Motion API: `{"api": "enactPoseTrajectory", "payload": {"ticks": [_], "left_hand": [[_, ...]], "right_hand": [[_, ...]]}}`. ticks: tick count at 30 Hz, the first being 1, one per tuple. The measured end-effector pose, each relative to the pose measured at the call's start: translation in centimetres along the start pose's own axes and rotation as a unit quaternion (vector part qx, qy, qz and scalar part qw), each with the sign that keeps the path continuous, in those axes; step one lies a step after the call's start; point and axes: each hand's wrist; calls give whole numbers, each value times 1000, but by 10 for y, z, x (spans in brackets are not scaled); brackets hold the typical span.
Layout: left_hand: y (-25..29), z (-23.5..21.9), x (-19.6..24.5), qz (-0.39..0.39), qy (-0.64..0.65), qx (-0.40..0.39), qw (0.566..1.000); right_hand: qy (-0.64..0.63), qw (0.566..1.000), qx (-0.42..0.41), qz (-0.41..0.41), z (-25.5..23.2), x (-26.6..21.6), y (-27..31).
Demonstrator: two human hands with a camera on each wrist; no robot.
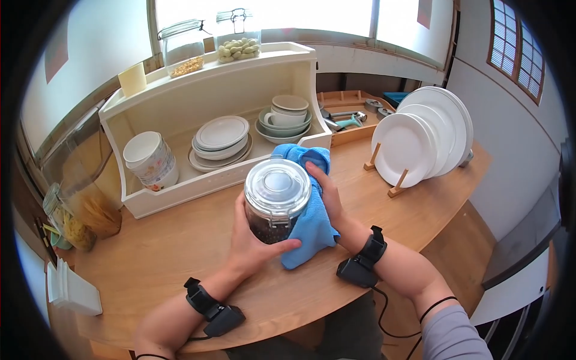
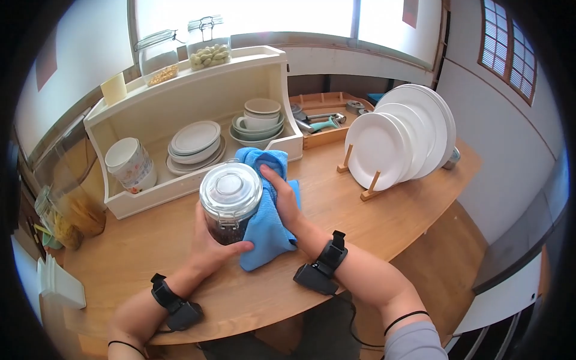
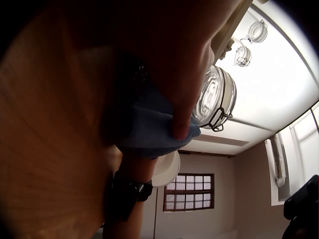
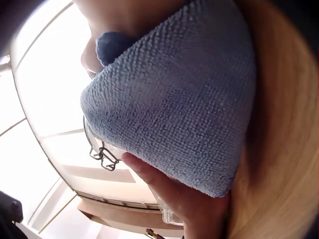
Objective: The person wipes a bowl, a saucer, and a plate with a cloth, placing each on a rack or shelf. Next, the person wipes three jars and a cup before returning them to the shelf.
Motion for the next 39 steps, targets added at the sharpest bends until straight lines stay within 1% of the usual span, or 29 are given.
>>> {"api": "enactPoseTrajectory", "payload": {"ticks": [1, 2, 3, 5, 6, 7, 8, 9, 10, 11, 13, 15, 16, 17, 19, 20, 21, 23, 24, 26, 27, 29, 31, 33, 34, 35, 37, 38, 39], "left_hand": [[1, 0, 1, 14, -21, 4, 1000], [2, 0, 4, 37, -50, 13, 998], [3, 0, 6, 39, -53, 9, 998], [7, 3, 9, 85, -72, -1, 994], [11, 6, 9, 104, -90, 19, 990], [12, 6, 13, 107, -92, 16, 990], [13, 4, 21, 189, -178, 18, 965], [13, 4, 26, 269, -262, 19, 927], [12, 3, 26, 324, -266, 17, 908], [12, 3, 28, 361, -287, 12, 887], [13, 3, 27, 365, -265, 2, 892], [15, 2, 22, 297, -195, 8, 935], [17, 1, 13, 241, -124, -2, 963], [16, 2, 21, 210, -122, 11, 970], [12, -2, 13, 132, -90, 40, 986], [10, -5, 10, 114, -99, 62, 987], [9, -4, 8, 85, -66, 94, 990], [2, -3, 6, 44, -23, 137, 989], [1, -2, 8, 41, -25, 137, 989], [0, 0, 15, -27, 9, 132, 991], [1, 0, 15, -27, 8, 130, 991], [7, 2, 15, -1, -23, 119, 993], [15, 4, 16, -7, -16, 107, 994], [20, 2, 13, -11, -45, 113, 993], [22, 5, 13, -5, -18, 128, 992], [23, 3, 12, -4, -20, 121, 992], [25, -5, 12, 56, -151, 92, 983], [28, -3, 17, 53, -141, 107, 983], [29, -6, 19, 56, -144, 102, 983]], "right_hand": [[-42, 998, -9, 47, 0, -1, 0], [-65, 995, 11, 78, 3, -1, 2], [-67, 995, 8, 75, 2, -2, 3], [-60, 988, -41, 134, -11, -6, 3], [-161, 965, -13, 208, -65, -6, -18], [-162, 965, -15, 204, -57, -6, -3], [85, 988, -91, 89, -40, -5, 21], [326, 932, -157, -34, -30, -5, 34], [483, 816, -281, -144, -43, -8, 27], [506, 784, -314, -171, -39, -10, 26], [401, 862, -305, -48, -41, -12, 30], [442, 839, -311, -61, -32, -15, 26], [468, 829, -301, -65, -27, -16, 39], [155, 974, -120, 112, -70, 2, 11], [130, 983, -42, 124, 11, -5, 23], [-35, 986, -44, 159, 8, 4, 10], [-8, 993, -25, 118, 5, 7, 6], [41, 996, 21, 76, 3, 6, 7], [13, 998, 18, 61, 8, 3, 10], [-31, 998, 26, 47, 12, -2, 10], [-72, 996, 33, 29, 14, -4, 11], [-80, 996, 18, 29, 25, -6, 14], [-93, 995, 36, 28, 39, -10, 19], [-89, 995, 43, 29, 42, -8, 18], [-83, 995, 49, 34, 42, -6, 19], [-87, 995, 50, 28, 25, 0, 12], [-24, 997, 15, 77, -23, 17, -5], [-61, 993, -17, 104, -21, 19, -3], [-64, 993, -19, 99, -20, 22, -1]]}}
Point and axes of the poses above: each hand's wrist, its own y-axis away from the middle knuckle, its own z-axis out of the palm, x = y × z, and after that the axes turned 13 degrees about -y, right-handed
